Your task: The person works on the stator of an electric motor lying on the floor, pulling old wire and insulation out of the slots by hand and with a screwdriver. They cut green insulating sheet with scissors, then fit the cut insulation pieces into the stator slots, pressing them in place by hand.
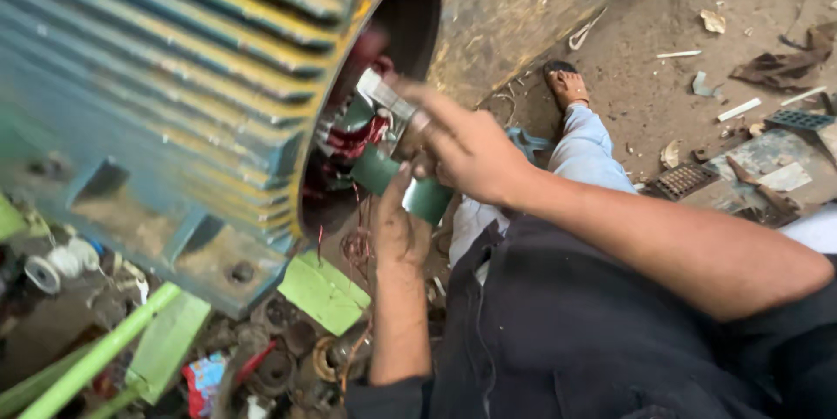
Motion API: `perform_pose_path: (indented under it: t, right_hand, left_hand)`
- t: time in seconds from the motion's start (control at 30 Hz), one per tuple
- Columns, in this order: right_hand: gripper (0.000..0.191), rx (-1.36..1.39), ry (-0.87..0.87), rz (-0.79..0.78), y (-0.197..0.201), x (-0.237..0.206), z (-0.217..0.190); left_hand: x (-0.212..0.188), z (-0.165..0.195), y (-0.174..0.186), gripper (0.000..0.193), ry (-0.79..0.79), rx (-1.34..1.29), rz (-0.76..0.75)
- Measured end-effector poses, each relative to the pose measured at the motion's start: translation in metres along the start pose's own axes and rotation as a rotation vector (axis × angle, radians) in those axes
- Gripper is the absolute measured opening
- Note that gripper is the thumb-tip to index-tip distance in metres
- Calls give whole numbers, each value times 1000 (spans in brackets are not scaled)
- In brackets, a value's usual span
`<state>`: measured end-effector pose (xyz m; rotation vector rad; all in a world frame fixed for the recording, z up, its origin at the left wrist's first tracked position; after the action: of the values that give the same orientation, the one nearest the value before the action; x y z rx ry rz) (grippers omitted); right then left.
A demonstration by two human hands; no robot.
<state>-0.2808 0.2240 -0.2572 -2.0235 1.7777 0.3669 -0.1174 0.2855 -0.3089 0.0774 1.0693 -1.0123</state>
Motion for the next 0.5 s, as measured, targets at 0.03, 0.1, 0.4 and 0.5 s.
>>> perform_pose_path:
  t: [0.03, 0.1, 0.4, 0.5]
  right_hand:
    - [43, -148, 98, -17, 2, -1, -4]
    - [36, -436, 304, -5, 4, -2, -14]
    - [46, -333, 588, 265, 17, -26, -46]
    - [56, -684, 151, 38, 12, -21, -41]
  left_hand:
    - [0, 1, 0, 34, -33, 23, 29]
    - [2, 0, 0, 34, -47, 34, 47]
    - [1, -2, -7, 29, -18, -28, 78]
    - [5, 1, -20, 33, -9, 9, 171]
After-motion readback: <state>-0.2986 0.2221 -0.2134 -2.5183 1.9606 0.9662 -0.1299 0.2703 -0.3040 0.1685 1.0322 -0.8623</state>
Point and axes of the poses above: each hand's wrist, its own x-axis towards the middle knuckle, its own y-axis out of the back of the hand, z = x × y, the point moved 3 cm from there along x, towards the middle knuckle, and after that the axes turned 8 degrees about z, right-handed, at the moved point
